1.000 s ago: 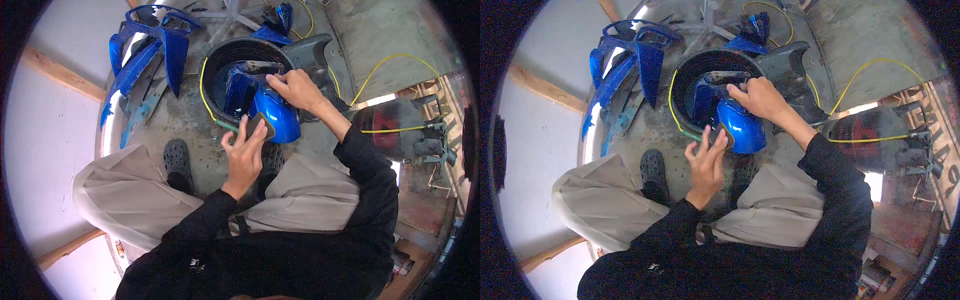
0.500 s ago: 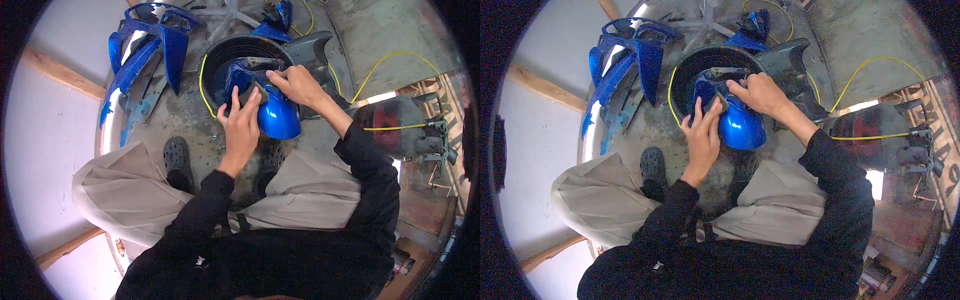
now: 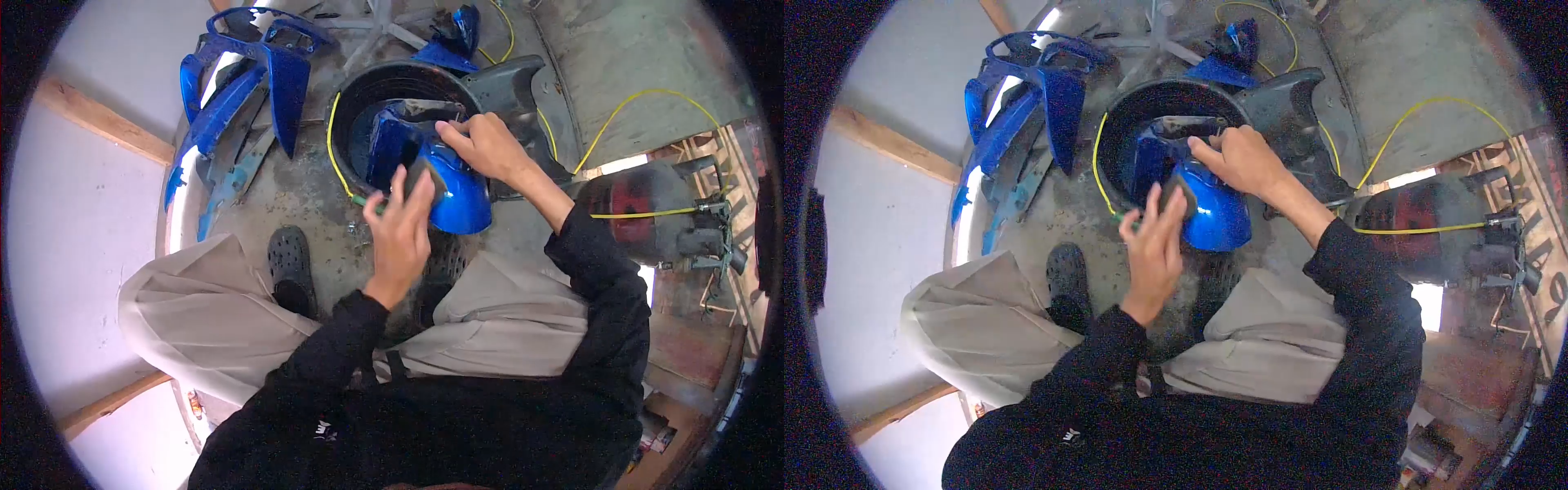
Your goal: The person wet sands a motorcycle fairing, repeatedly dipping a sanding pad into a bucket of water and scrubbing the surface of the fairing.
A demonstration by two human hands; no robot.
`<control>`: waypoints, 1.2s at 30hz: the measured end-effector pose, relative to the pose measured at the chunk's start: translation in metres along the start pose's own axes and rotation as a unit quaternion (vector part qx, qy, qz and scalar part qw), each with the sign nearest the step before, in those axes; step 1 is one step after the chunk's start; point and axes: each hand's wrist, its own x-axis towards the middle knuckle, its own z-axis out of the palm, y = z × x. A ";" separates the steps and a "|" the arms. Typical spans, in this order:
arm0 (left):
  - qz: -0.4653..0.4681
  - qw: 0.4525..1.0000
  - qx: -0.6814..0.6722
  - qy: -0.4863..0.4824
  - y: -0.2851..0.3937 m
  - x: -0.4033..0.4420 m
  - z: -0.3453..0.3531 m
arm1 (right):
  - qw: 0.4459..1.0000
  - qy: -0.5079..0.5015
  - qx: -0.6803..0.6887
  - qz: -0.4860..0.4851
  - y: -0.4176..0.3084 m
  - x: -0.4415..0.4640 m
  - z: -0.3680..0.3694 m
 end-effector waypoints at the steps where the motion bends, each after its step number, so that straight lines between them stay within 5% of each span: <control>1: -0.004 1.000 -0.020 -0.009 0.006 -0.020 -0.003 | 1.000 -0.014 0.008 0.003 -0.002 -0.001 -0.003; 8: 0.006 0.999 0.033 0.007 0.001 0.021 -0.002 | 0.999 -0.024 0.004 0.026 -0.009 -0.002 -0.006; 14: 0.022 0.999 0.012 -0.034 0.023 -0.041 -0.008 | 0.999 -0.024 -0.010 0.018 -0.001 0.002 -0.005; 20: 0.009 0.999 0.031 0.013 -0.004 0.034 0.004 | 0.999 -0.029 0.010 0.022 -0.004 -0.002 -0.006; 26: 0.026 0.999 0.008 -0.045 0.023 -0.046 -0.012 | 1.000 -0.022 0.000 0.014 0.004 0.002 0.001; 32: 0.010 0.999 0.038 0.015 -0.005 0.034 0.011 | 0.999 -0.014 0.011 0.028 0.003 0.004 -0.003; 36: 0.004 1.000 0.007 -0.024 0.016 -0.030 -0.004 | 1.000 -0.020 0.012 0.007 0.008 0.003 0.002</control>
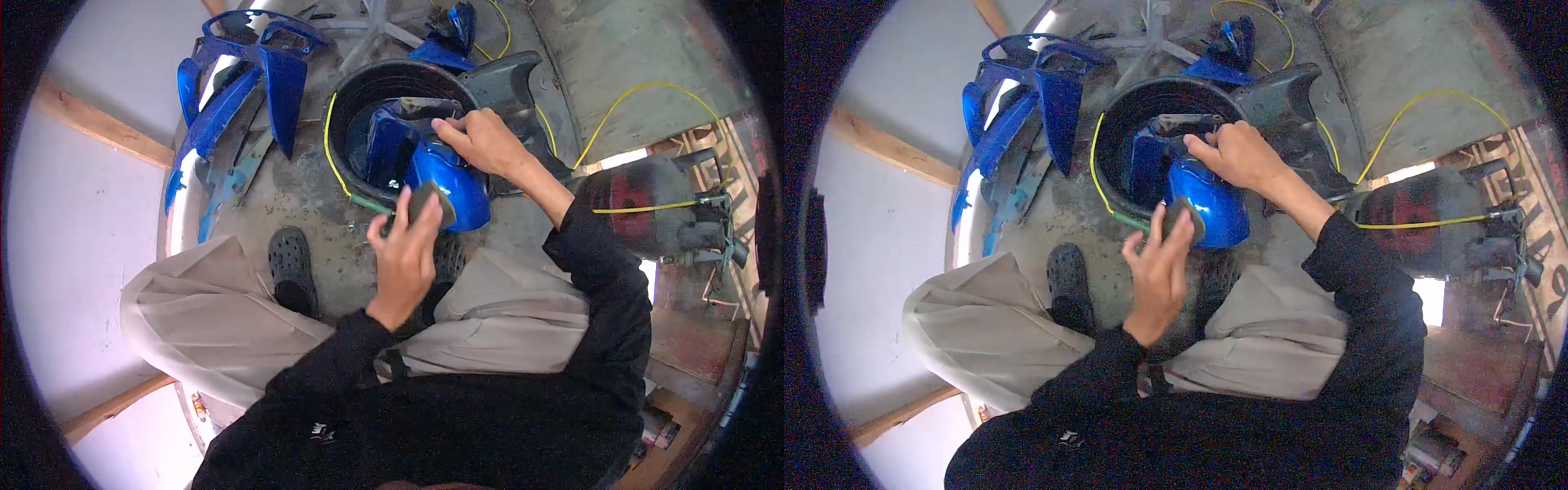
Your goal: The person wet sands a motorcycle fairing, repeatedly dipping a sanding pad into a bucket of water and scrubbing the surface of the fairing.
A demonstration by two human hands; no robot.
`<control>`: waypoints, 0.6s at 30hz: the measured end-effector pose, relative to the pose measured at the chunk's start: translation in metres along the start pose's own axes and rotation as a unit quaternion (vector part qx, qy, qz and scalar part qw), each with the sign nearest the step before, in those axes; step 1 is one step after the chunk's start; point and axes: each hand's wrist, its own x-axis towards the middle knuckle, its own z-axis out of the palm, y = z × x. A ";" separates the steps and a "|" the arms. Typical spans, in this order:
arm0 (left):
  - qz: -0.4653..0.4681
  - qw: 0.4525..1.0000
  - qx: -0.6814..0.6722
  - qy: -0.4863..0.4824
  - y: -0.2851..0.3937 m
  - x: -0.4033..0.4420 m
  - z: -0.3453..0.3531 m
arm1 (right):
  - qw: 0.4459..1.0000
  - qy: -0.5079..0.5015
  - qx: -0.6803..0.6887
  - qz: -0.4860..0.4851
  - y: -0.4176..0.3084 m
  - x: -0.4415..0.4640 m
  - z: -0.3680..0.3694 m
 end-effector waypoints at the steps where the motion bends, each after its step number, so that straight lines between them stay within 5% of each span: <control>1: 0.010 1.000 0.013 -0.009 0.001 -0.006 -0.002 | 1.000 0.002 0.003 -0.004 0.000 0.000 0.000; 8: -0.002 0.999 0.007 0.032 -0.021 0.070 0.006 | 1.000 -0.002 0.016 0.011 -0.013 -0.003 -0.012; 15: 0.048 0.998 0.027 -0.033 0.009 0.006 -0.011 | 1.000 0.005 -0.003 0.000 -0.003 -0.003 -0.002; 18: 0.011 0.998 0.049 0.031 -0.013 0.057 0.001 | 1.000 -0.001 -0.008 -0.003 -0.009 -0.002 -0.005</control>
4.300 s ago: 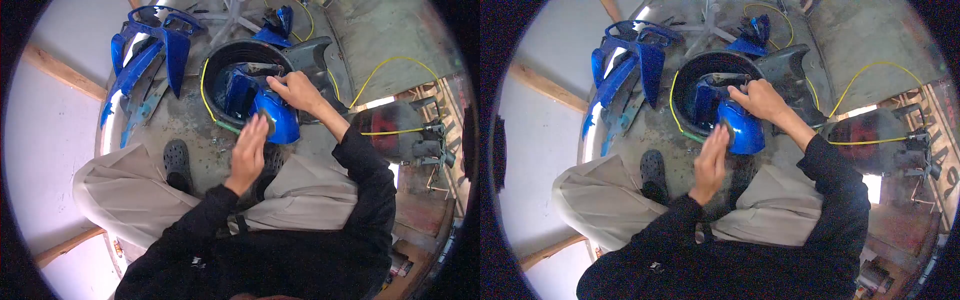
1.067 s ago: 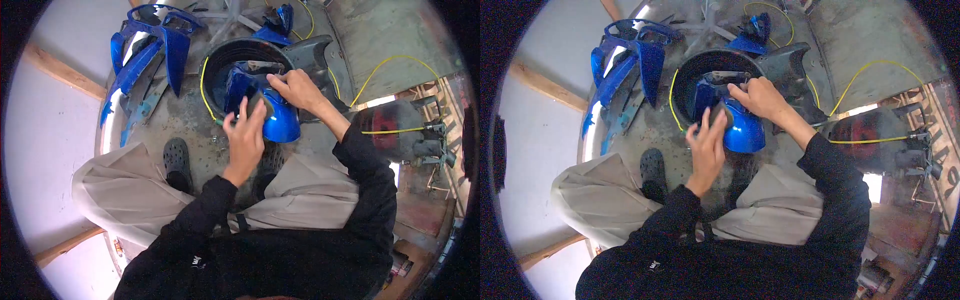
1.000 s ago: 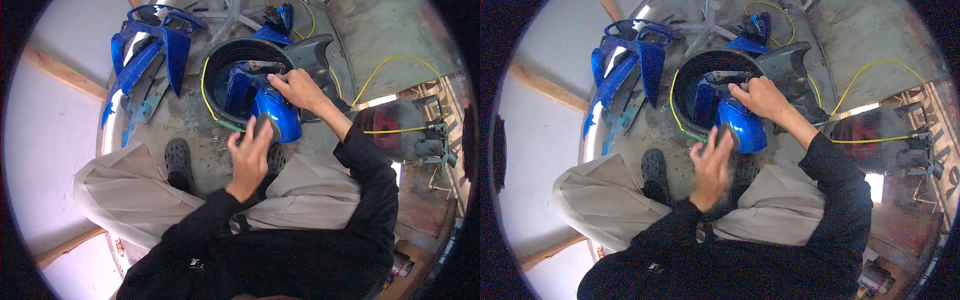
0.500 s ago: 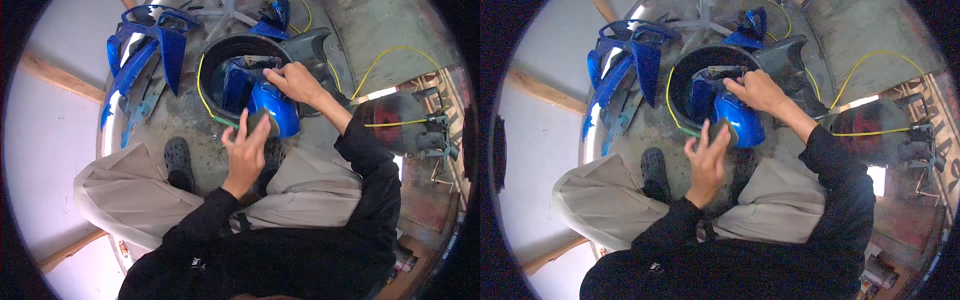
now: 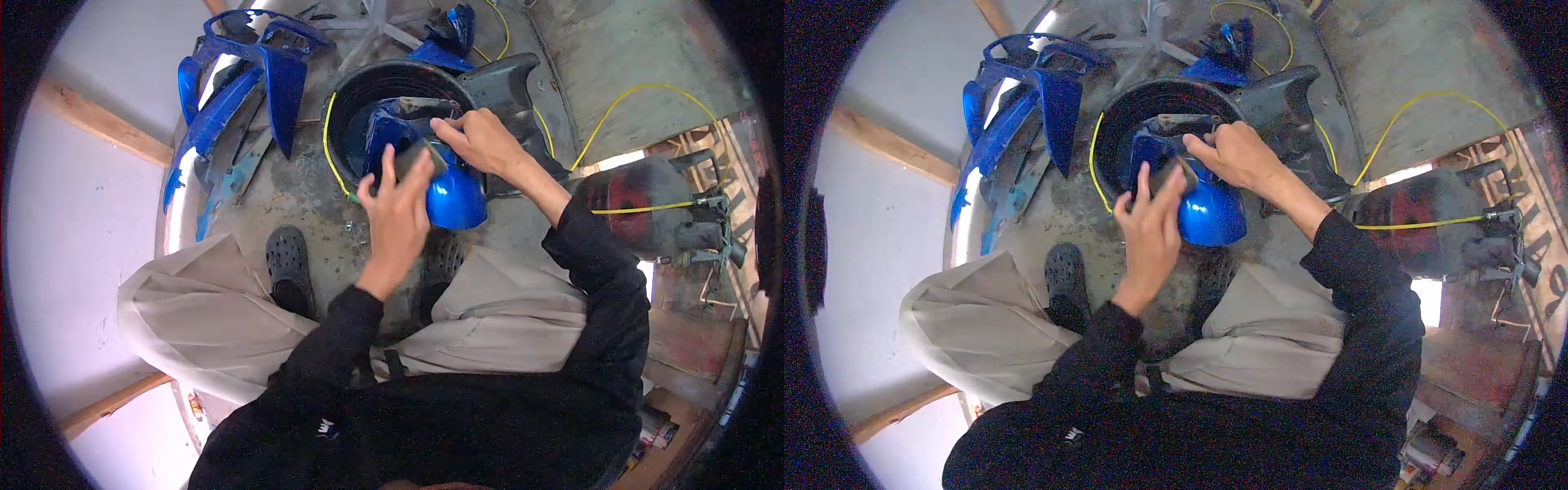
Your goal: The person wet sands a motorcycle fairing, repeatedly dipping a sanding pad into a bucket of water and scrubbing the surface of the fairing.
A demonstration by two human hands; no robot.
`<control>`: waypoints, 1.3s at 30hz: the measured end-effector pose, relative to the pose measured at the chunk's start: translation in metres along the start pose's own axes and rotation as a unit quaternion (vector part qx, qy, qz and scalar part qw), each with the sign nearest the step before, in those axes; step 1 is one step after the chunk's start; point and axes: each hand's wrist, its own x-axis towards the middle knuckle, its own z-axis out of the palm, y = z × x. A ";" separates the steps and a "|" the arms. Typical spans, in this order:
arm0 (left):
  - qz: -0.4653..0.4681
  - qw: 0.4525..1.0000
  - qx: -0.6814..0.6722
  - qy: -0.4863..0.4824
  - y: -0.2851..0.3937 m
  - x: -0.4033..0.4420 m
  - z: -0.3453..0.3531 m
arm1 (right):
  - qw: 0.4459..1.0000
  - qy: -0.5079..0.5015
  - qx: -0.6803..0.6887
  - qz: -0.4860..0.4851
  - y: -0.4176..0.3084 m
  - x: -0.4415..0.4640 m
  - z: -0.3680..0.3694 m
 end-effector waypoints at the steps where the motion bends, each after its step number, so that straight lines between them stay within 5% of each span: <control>1: -0.011 1.000 -0.010 0.008 -0.007 0.012 0.007 | 1.000 -0.004 -0.007 -0.004 -0.004 0.000 -0.005; 8: 0.005 0.995 -0.093 -0.034 0.002 -0.056 -0.011 | 1.000 -0.008 -0.014 0.005 0.000 0.000 -0.002; 13: 0.000 0.998 -0.057 -0.005 -0.010 0.005 0.003 | 1.000 0.002 0.001 -0.006 0.002 0.002 0.001; 20: 0.047 0.997 -0.050 -0.043 0.000 -0.053 -0.012 | 1.000 -0.027 -0.011 0.005 -0.002 0.000 -0.004; 24: 0.026 0.999 -0.021 0.019 -0.015 0.001 0.008 | 1.000 -0.002 0.002 0.000 0.001 -0.002 -0.002; 39: 0.014 0.999 -0.035 -0.021 0.006 -0.027 -0.004 | 1.000 -0.020 -0.018 0.000 0.008 0.002 0.002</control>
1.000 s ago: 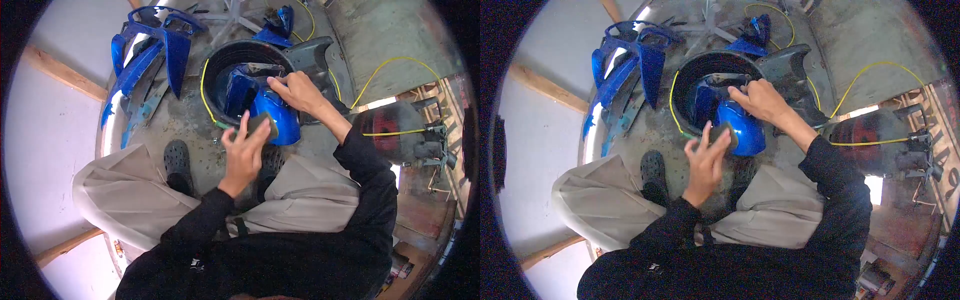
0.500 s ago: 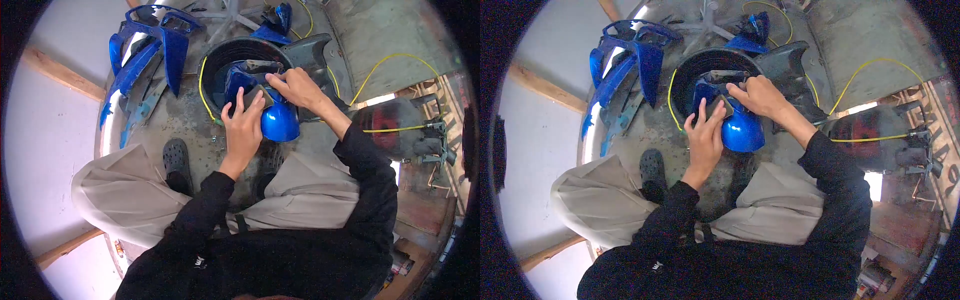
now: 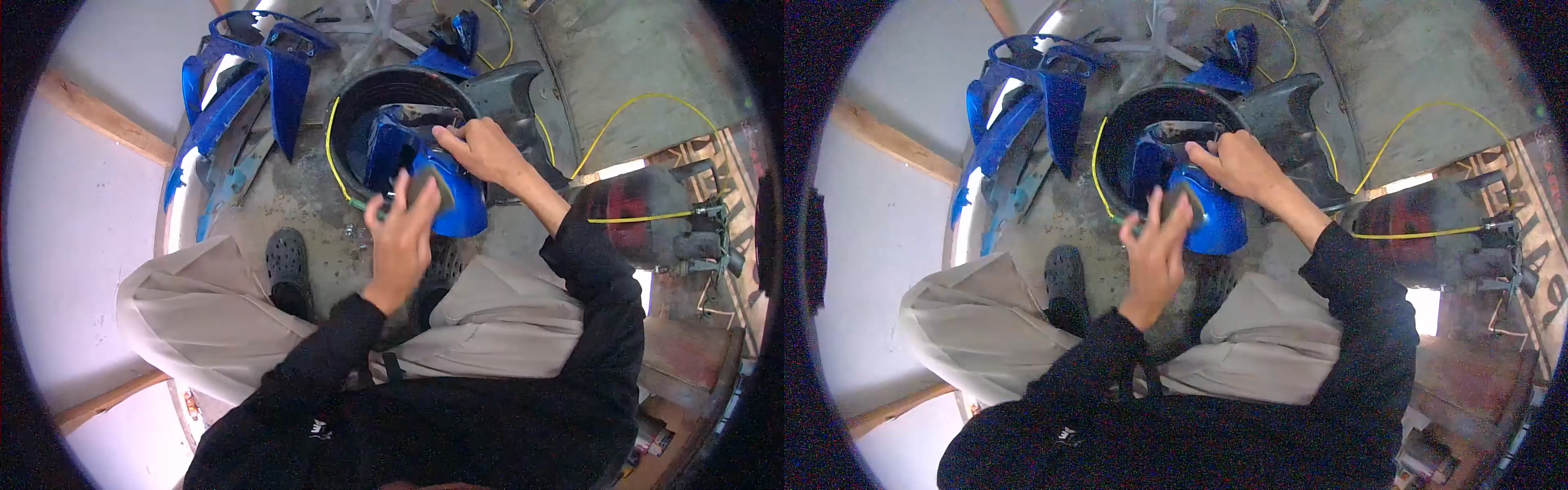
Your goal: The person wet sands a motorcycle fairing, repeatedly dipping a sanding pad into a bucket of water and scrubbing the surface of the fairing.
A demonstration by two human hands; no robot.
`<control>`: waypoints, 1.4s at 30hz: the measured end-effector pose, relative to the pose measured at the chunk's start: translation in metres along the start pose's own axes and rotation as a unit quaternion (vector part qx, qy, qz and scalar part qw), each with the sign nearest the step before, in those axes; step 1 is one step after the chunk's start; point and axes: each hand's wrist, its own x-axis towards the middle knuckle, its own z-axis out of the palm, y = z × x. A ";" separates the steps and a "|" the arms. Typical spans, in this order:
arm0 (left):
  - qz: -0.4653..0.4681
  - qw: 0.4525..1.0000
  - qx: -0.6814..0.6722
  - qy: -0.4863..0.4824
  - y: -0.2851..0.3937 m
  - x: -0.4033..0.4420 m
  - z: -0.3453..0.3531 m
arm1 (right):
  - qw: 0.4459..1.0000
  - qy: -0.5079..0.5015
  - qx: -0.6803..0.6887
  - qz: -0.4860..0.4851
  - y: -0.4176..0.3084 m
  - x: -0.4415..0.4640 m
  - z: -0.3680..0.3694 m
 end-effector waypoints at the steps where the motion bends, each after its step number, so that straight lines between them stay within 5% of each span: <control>1: 0.002 1.000 -0.007 -0.015 0.009 -0.022 -0.003 | 1.000 0.001 0.000 -0.005 0.000 0.000 0.000; 9: -0.004 0.999 0.034 0.027 -0.019 0.037 0.010 | 1.000 -0.011 -0.006 -0.005 -0.023 -0.006 -0.017; 14: 0.001 1.000 -0.027 -0.012 0.007 -0.040 -0.006 | 1.000 0.010 0.002 -0.020 -0.002 -0.002 -0.001; 21: -0.004 0.999 0.006 0.032 -0.025 0.035 0.007 | 1.000 0.015 0.014 -0.004 -0.009 -0.001 -0.006; 25: -0.021 0.998 -0.067 0.001 0.006 -0.026 -0.003 | 0.999 0.020 0.013 -0.021 -0.004 0.001 -0.005; 30: 0.000 1.000 -0.024 -0.003 -0.012 0.009 -0.001 | 1.000 0.015 -0.003 -0.015 -0.002 0.002 -0.002; 33: -0.027 0.996 -0.076 0.040 -0.031 0.047 0.007 | 0.999 0.016 0.028 -0.028 0.001 0.004 -0.004; 37: -0.240 0.907 -0.340 0.066 -0.057 0.057 0.002 | 0.998 0.005 0.033 0.062 0.007 0.010 -0.015; 42: -0.214 0.894 -0.381 0.101 -0.063 0.056 0.010 | 0.987 -0.002 0.082 0.137 0.035 0.019 -0.019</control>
